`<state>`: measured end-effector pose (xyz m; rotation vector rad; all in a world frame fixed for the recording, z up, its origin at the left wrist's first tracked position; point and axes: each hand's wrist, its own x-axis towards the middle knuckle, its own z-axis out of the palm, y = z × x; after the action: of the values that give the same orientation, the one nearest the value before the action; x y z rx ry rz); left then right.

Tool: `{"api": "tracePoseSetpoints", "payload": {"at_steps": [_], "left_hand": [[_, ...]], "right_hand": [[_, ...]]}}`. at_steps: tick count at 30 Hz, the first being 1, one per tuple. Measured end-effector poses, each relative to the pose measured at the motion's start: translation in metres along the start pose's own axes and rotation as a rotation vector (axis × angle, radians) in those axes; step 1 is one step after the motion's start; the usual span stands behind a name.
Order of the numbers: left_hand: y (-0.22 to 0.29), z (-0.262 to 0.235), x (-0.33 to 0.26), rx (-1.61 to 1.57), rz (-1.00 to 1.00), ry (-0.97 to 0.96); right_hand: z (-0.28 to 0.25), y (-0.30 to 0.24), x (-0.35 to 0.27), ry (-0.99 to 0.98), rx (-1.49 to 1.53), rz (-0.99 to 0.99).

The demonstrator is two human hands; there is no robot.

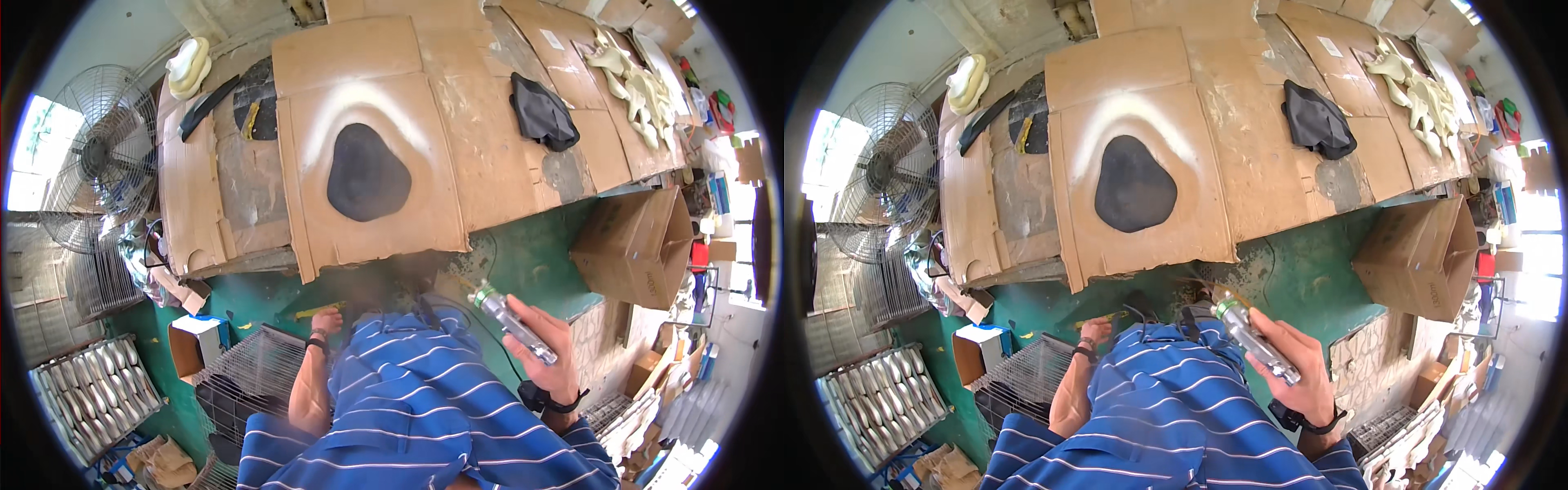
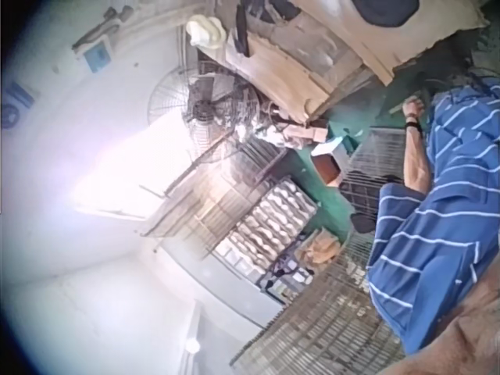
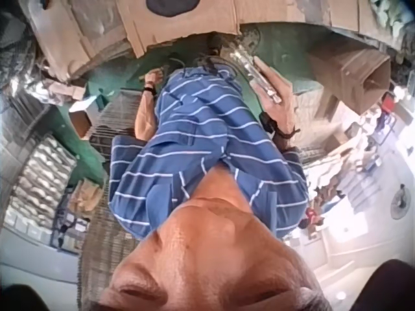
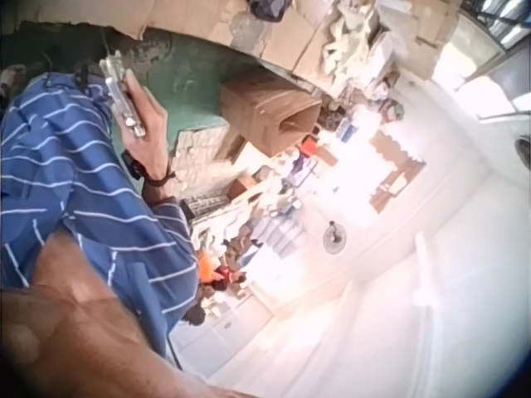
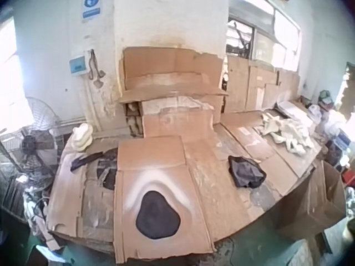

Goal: The person repeatedly picks up black shoe parts from a wire rack, places them on a cardboard-covered table, and sprays them with a spray gun. The person then returns the treated parts to the rack and repeats the process for multiple items.

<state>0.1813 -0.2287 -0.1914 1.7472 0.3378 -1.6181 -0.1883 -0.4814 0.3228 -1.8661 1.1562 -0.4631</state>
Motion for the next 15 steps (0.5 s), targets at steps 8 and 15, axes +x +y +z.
{"api": "tracePoseSetpoints", "payload": {"at_steps": [8, 15], "left_hand": [[0.043, 0.019, -0.049, 0.267, 0.240, 0.006], [0.135, 0.066, -0.064, 0.251, 0.590, -0.046]], "right_hand": [[-0.002, 0.004, -0.024, 0.104, -0.035, 0.131], [0.017, -0.006, -0.030, 0.178, 0.011, 0.156]]}}
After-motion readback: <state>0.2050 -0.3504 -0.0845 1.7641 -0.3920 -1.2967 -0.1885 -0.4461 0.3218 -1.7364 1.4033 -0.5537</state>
